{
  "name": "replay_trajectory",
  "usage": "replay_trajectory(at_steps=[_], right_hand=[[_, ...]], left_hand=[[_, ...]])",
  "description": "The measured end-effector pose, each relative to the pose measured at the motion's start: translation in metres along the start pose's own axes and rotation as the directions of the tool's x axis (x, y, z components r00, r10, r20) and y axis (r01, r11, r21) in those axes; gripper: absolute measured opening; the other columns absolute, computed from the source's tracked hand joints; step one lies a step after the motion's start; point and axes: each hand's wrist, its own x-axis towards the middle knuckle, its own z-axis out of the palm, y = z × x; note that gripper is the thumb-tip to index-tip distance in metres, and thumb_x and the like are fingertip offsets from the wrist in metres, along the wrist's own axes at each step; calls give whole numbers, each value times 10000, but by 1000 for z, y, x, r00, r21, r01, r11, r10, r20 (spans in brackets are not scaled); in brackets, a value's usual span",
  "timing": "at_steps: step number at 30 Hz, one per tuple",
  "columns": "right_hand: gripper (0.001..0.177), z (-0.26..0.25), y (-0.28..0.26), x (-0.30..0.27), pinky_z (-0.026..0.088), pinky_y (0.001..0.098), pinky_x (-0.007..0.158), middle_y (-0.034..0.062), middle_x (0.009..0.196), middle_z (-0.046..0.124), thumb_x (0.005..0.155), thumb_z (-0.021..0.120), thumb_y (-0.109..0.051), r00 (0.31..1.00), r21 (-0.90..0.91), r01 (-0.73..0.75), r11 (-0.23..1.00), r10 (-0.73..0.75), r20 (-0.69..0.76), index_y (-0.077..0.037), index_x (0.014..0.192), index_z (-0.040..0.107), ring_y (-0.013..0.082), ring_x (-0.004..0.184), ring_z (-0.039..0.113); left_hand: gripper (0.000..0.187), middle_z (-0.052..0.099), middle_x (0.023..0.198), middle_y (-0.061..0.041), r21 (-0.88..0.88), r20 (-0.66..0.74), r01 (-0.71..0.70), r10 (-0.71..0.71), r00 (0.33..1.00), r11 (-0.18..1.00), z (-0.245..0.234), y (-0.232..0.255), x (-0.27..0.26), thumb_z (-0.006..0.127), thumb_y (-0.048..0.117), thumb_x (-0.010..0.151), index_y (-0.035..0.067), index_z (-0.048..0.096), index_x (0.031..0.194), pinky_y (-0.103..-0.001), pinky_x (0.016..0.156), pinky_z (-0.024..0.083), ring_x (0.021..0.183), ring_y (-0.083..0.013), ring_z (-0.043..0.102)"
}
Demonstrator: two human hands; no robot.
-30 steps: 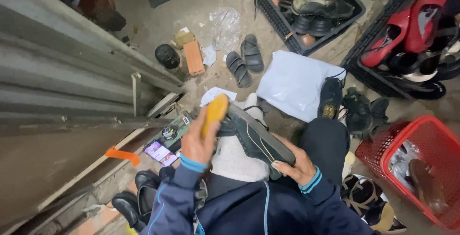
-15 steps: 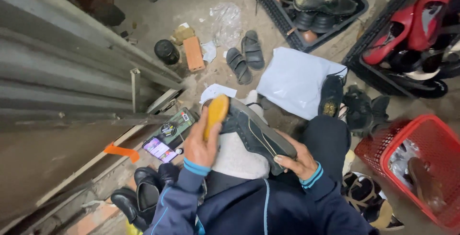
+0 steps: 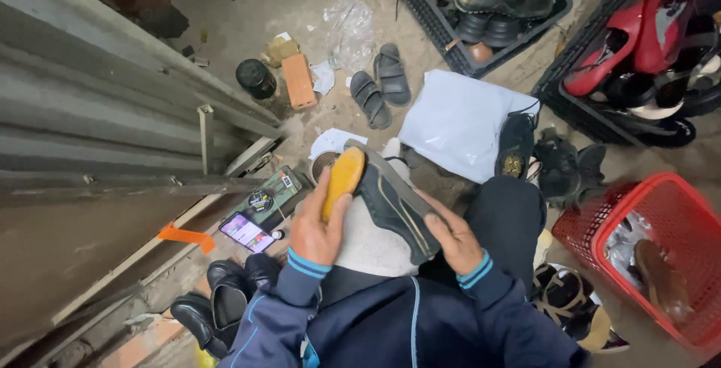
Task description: The person sits on the floor and scrubs a black shoe with a yellow brush. They hold the shoe in their left hand and vigorously brush the sole and sides with their right hand, focusing on removing dirt from the textured surface.
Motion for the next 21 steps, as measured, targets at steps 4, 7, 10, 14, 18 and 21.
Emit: replay_trajectory(at_steps=[4, 7, 10, 14, 18, 21], right_hand=[[571, 7, -13, 11, 398, 410, 1227, 119, 1558, 532, 1001, 470, -402, 980, 101, -193, 976, 197, -27, -97, 1480, 537, 285, 1477, 466], [621, 11, -25, 17, 387, 430, 1250, 129, 1564, 512, 1008, 409, -441, 980, 153, -197, 968, 200, -3, -79, 1508, 480, 315, 1485, 450], [601, 13, -35, 22, 407, 411, 1140, 146, 1465, 537, 1011, 419, -428, 979, 144, -200, 969, 203, -6, -88, 1499, 498, 308, 1361, 475], [555, 16, -45, 28, 452, 368, 892, 185, 1242, 595, 1016, 441, -400, 977, 141, -205, 969, 212, -33, -107, 1477, 540, 292, 1082, 529], [512, 16, -53, 29, 497, 325, 643, 223, 1018, 653, 1022, 463, -371, 972, 136, -211, 968, 222, -75, -127, 1456, 581, 276, 803, 584], [485, 17, -54, 27, 528, 296, 478, 249, 870, 692, 1026, 477, -351, 964, 140, -225, 964, 241, -109, -140, 1442, 609, 265, 617, 621]], left_hand=[[590, 694, 954, -150, -103, 231, -142, 162, 959, 985, 6, 14, -33, 577, 405, 1015, 92, 488, 1508, -419, 673, 548, 747, -299, 682], [563, 720, 986, -110, -200, 218, -158, 201, 955, 967, 8, 0, -22, 616, 351, 1006, 82, 507, 1489, -376, 684, 551, 780, -252, 672], [537, 732, 1140, -245, -142, -3, 45, -45, 999, 989, 17, 1, -12, 703, 271, 961, 117, 580, 1461, -519, 853, 595, 1018, -425, 720], [528, 722, 1191, -234, -241, 95, -7, 31, 995, 970, 21, 15, -20, 744, 294, 907, 100, 642, 1387, -483, 899, 586, 1081, -412, 708], [518, 664, 1309, -270, -312, 88, 87, -63, 994, 946, 27, 11, -10, 677, 311, 974, 32, 616, 1406, -490, 1008, 540, 1202, -402, 653], [613, 771, 979, -35, -252, 211, -103, 159, 964, 962, 24, 6, -36, 841, 345, 835, 213, 659, 1405, -345, 741, 627, 855, -263, 768]])
